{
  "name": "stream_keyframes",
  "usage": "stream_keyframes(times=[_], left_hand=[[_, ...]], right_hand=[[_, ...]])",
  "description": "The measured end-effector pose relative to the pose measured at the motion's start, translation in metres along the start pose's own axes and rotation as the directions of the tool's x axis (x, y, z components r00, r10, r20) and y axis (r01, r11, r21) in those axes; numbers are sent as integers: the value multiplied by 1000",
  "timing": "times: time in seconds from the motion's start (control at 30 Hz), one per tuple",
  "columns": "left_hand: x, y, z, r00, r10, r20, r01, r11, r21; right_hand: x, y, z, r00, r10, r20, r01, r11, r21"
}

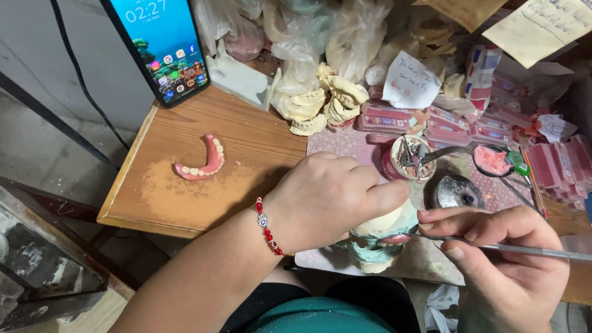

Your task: Shaping and refining a dental prosthesis model using a hand tool

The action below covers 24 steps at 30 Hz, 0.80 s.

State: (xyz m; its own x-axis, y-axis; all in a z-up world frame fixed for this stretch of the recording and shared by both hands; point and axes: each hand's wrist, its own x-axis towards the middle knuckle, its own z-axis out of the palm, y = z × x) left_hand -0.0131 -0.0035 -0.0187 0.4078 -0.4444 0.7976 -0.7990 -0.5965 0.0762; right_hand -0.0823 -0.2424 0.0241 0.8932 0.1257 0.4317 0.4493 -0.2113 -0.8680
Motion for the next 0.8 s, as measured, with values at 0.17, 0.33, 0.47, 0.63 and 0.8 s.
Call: stream_keyframes(times=[0.17, 0.33, 0.47, 0.63, 0.8], left_hand=[[-1, 0, 1, 1000, -6, -1, 6, 1000, -9], [-1, 0, 0, 1000, -17, 3, 17, 1000, -12], [-1, -1, 2, 1000, -21, -7, 21, 1000, 18], [-2, -2, 3, 1000, -20, -11, 20, 1000, 10], [-3, -3, 5, 999, -35, -1, 35, 999, 10]], right_hand=[[11, -2, -2, 995, 25, 100, -27, 1000, 16], [26, -7, -6, 971, 59, 232, -46, 997, -63], [39, -29, 2, 953, 54, 298, 2, 983, -182], [48, -35, 0, 919, 59, 391, 25, 978, -206], [57, -39, 7, 899, 43, 436, 65, 971, -231]])
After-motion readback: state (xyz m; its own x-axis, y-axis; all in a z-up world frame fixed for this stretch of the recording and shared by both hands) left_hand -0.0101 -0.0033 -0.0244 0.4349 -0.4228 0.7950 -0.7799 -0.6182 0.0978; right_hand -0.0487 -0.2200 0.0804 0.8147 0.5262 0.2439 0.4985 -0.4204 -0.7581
